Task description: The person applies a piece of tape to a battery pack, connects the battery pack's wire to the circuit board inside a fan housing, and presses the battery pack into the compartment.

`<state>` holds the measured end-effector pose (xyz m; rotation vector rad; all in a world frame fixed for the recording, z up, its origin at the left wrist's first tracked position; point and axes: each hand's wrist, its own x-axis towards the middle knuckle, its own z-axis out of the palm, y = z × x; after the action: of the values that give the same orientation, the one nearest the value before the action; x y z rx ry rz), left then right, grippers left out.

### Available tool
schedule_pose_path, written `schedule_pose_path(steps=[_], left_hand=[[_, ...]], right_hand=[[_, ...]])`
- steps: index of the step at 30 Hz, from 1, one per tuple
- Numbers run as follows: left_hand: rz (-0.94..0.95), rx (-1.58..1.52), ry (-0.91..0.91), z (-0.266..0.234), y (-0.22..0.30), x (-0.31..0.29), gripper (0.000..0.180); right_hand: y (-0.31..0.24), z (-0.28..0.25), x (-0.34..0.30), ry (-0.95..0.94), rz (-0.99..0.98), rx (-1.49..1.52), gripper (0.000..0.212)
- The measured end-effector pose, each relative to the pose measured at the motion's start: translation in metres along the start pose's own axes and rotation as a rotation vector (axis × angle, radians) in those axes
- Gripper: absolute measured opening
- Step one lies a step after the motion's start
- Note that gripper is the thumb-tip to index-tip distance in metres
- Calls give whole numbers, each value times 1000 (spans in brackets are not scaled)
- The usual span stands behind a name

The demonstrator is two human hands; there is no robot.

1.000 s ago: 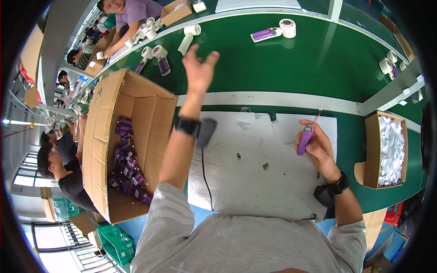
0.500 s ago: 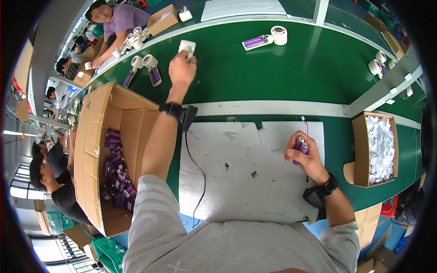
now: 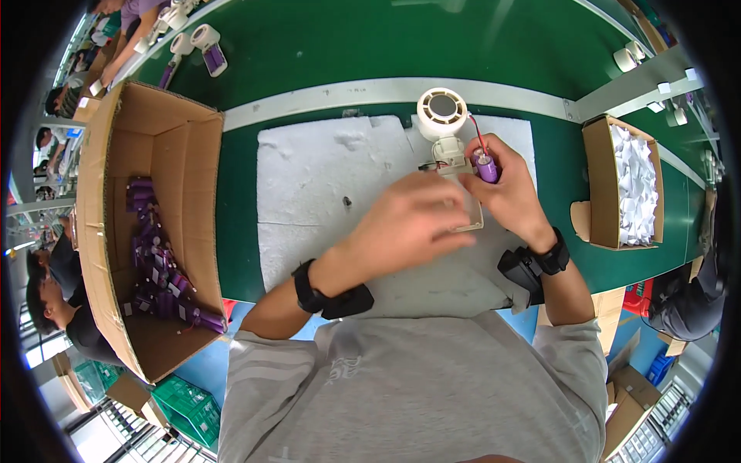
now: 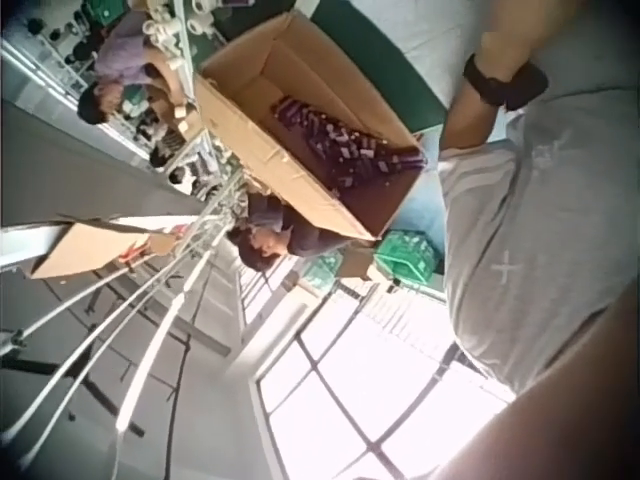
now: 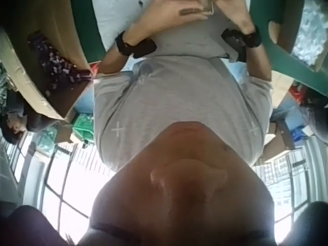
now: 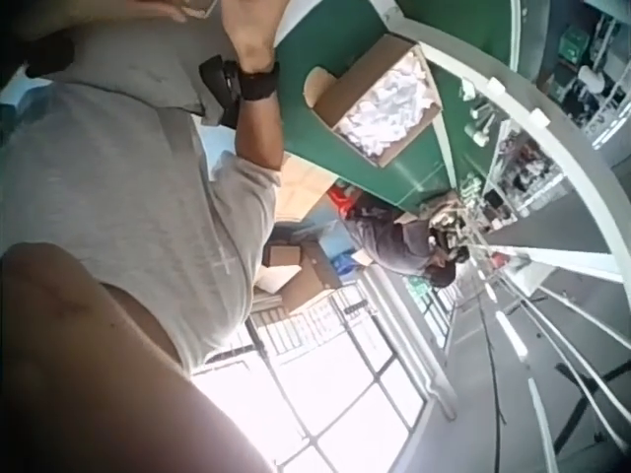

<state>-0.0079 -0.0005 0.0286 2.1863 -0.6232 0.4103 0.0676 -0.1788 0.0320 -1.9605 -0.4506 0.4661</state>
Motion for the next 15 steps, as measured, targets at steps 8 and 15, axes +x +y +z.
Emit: schedule_pose_path(steps=[8, 15], left_hand=[[-362, -260, 38, -3, -35, -8, 39], [-467, -511, -3, -4, -37, -12, 31]], right_hand=[[-7, 9, -14, -59, -31, -263, 30], [1, 18, -10, 89, -396, -288, 34]])
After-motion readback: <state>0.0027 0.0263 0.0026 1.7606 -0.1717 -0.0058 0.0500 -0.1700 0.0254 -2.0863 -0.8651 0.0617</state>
